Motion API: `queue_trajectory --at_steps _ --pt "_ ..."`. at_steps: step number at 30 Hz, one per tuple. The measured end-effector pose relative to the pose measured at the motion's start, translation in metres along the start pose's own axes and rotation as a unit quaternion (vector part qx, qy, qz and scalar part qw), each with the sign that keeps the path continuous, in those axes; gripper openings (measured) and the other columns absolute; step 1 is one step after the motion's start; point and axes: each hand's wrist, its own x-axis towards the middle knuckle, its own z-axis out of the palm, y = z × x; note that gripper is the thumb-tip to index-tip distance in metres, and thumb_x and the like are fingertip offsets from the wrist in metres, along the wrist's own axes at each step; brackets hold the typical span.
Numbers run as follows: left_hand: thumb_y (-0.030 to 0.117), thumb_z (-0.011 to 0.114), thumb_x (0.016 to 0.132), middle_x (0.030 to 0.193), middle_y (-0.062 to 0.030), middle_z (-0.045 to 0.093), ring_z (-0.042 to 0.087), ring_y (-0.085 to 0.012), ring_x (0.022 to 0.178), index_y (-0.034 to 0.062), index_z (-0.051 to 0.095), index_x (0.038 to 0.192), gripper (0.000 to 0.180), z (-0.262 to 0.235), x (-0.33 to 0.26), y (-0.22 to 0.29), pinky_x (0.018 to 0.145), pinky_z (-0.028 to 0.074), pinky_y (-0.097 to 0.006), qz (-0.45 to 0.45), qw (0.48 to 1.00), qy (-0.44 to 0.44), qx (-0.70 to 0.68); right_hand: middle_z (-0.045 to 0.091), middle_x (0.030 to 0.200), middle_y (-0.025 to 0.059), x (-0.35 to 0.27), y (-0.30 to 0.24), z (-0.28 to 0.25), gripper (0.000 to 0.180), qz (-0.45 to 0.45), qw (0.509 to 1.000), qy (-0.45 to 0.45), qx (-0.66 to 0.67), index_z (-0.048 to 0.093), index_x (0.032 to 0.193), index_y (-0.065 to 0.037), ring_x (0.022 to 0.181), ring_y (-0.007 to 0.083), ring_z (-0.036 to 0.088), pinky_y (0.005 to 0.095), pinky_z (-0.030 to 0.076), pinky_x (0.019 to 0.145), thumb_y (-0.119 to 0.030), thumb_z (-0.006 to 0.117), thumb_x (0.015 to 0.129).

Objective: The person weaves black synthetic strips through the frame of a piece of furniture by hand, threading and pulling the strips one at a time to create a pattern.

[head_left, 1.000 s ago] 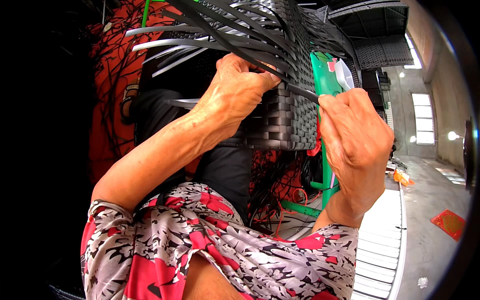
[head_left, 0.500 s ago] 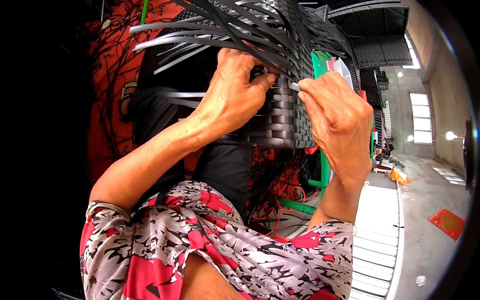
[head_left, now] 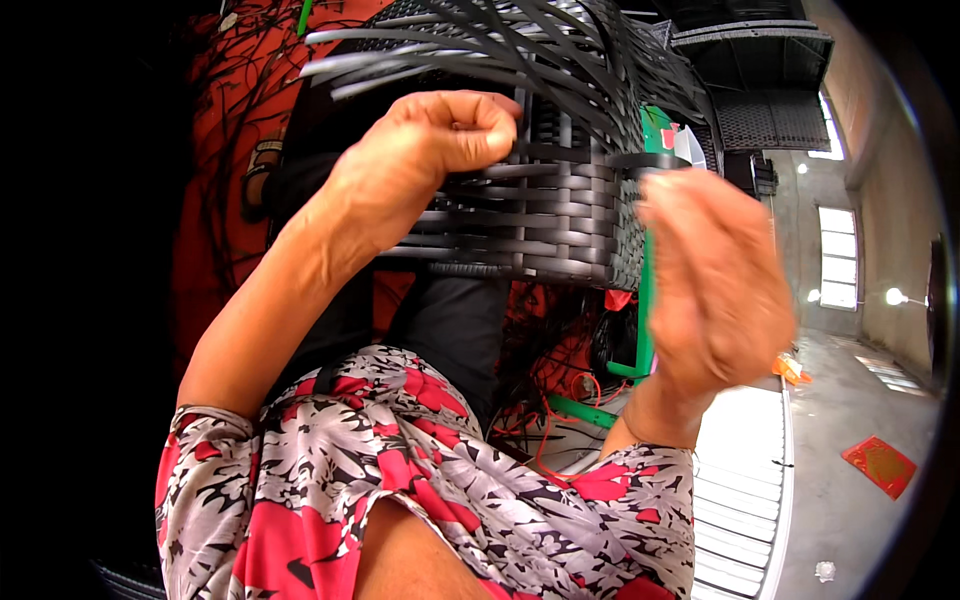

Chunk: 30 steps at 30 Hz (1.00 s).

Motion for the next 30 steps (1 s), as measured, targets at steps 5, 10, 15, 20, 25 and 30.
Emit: queue_trajectory --at_steps 5,10,15,20,25,30 --pt "0.015 0.068 0.082 0.117 -0.0022 0.053 0.049 -0.006 0.087 0.0046 0.065 0.082 0.011 0.009 -0.025 0.0 0.078 0.037 -0.022 0.061 0.997 -0.003 0.05 0.068 0.086 0.0121 -0.006 0.0 0.036 0.02 0.022 0.992 -0.107 0.061 0.068 0.091 0.001 0.075 0.0218 0.066 0.0278 0.053 0.067 0.005 0.072 0.071" --pt "0.018 0.059 0.091 0.103 -0.0025 0.06 0.052 -0.0068 0.087 0.0023 0.066 0.088 0.018 0.001 -0.011 -0.024 0.08 0.041 -0.024 0.081 0.993 0.08 -0.039 0.065 0.08 0.011 -0.003 0.008 0.033 0.014 0.084 0.981 -0.133 0.114 0.067 0.087 0.0 0.069 0.0244 0.064 0.0315 0.051 0.061 0.002 0.07 0.073" --pt "0.024 0.066 0.08 0.062 -0.0091 0.059 0.055 -0.0169 0.058 -0.0044 0.064 0.077 0.029 0.016 0.014 -0.025 0.056 0.043 -0.03 0.073 0.923 0.198 0.322 0.062 0.074 0.0107 0.008 -0.003 0.02 0.013 0.225 0.96 -0.146 0.078 0.065 0.086 0.0 0.062 0.0249 0.061 0.0327 0.047 0.054 0.004 0.067 0.074" --pt "0.029 0.072 0.068 0.064 -0.0202 0.062 0.063 -0.0304 0.065 -0.0074 0.063 0.071 0.037 0.014 0.038 -0.024 0.063 0.05 -0.038 -0.007 0.921 0.11 0.374 0.054 0.067 0.0114 0.011 0.002 0.022 0.008 0.064 0.973 -0.211 -0.067 0.056 0.074 -0.001 0.059 0.0296 0.059 0.0359 0.045 0.05 0.002 0.063 0.075" --pt "0.013 0.068 0.07 0.059 -0.0019 0.053 0.049 -0.0091 0.052 -0.0005 0.055 0.064 0.019 0.016 0.033 -0.02 0.047 0.038 -0.025 -0.04 0.955 0.132 0.261 0.056 0.069 0.0124 0.019 0.004 0.023 0.008 0.036 0.942 -0.307 -0.132 0.057 0.072 -0.003 0.063 0.0322 0.061 0.0403 0.047 0.054 0.001 0.061 0.066" --pt "0.006 0.066 0.064 0.054 -0.0009 0.049 0.044 -0.0096 0.046 0.0025 0.056 0.06 0.011 0.017 0.031 -0.021 0.042 0.037 -0.025 -0.051 0.978 0.147 0.139 0.061 0.073 0.0147 0.025 0.011 0.035 0.009 -0.013 0.936 -0.338 -0.096 0.062 0.073 -0.001 0.065 0.033 0.062 0.0413 0.047 0.056 -0.001 0.061 0.064"
